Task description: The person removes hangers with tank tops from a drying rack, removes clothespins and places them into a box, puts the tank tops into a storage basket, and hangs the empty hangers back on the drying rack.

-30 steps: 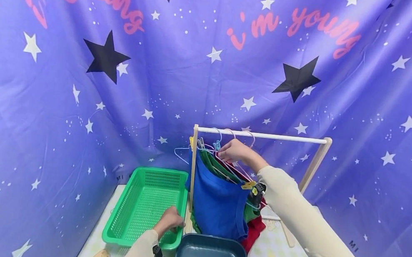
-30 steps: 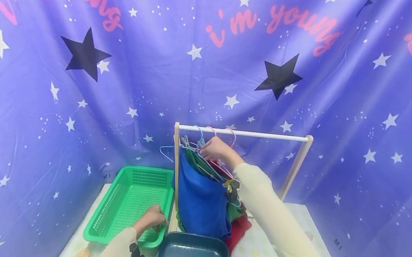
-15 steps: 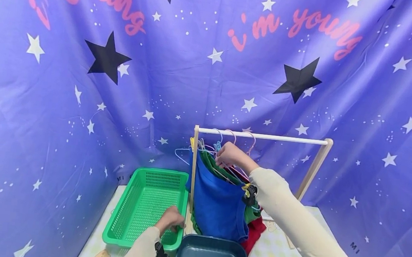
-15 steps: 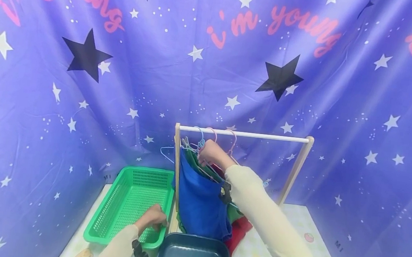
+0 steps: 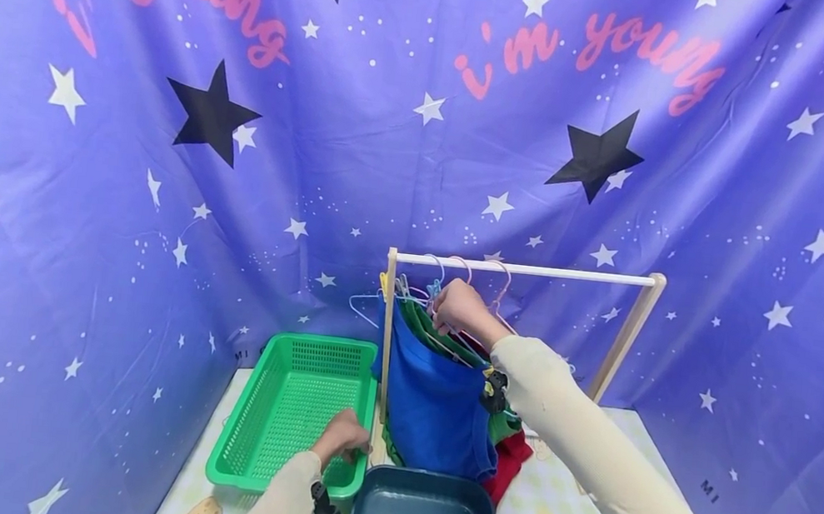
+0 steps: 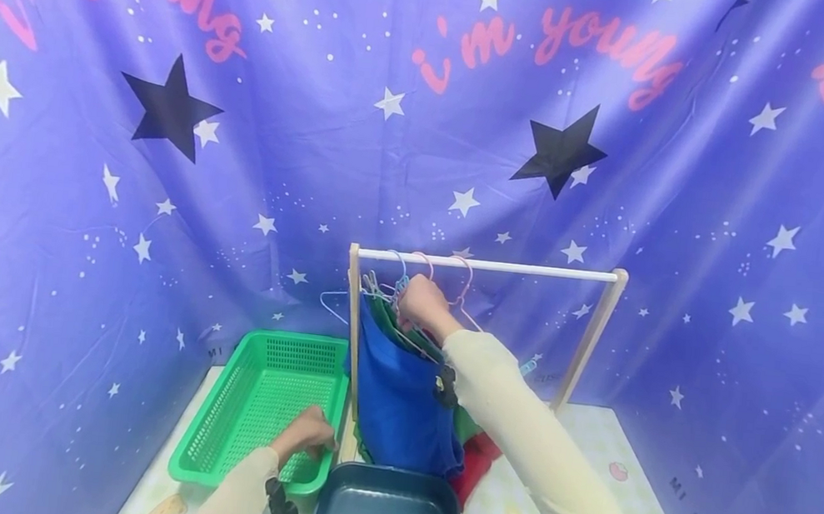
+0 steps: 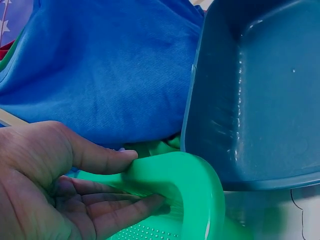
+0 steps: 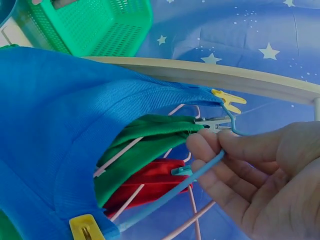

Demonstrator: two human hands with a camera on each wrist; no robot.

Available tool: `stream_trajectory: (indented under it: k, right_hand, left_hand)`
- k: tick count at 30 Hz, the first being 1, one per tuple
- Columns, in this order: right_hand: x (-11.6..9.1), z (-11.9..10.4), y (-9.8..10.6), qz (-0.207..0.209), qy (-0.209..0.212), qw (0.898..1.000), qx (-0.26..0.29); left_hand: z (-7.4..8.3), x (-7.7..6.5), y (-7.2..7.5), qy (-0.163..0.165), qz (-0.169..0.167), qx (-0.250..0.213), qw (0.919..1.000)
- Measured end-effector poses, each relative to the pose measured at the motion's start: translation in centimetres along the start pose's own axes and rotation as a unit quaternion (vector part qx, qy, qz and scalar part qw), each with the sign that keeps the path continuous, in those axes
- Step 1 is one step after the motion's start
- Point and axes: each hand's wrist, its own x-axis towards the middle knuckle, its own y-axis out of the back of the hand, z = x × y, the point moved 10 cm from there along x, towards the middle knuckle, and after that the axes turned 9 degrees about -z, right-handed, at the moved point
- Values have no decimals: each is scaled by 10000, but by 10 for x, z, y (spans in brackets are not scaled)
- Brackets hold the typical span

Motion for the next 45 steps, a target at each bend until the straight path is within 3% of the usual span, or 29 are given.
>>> stream_trajectory:
  k: [9,17,37,45]
  right_hand:
    - [-2,-5,8,476,23,9985,-284]
    - [-8,-11,21,689,2,9966,-462]
    - [-34,26,37,531,282,9961,651]
    - [-49,34,38,526,518,9969,283]
  left_hand:
    - [0,2,0,-82,33,138,9999]
    - [-4,-1,-2,-160,-67,-106,9998]
    - [-1,1,-1,-212,-30,-70,9997]
    - [1,-2,-1,-308,-46,-72,9995]
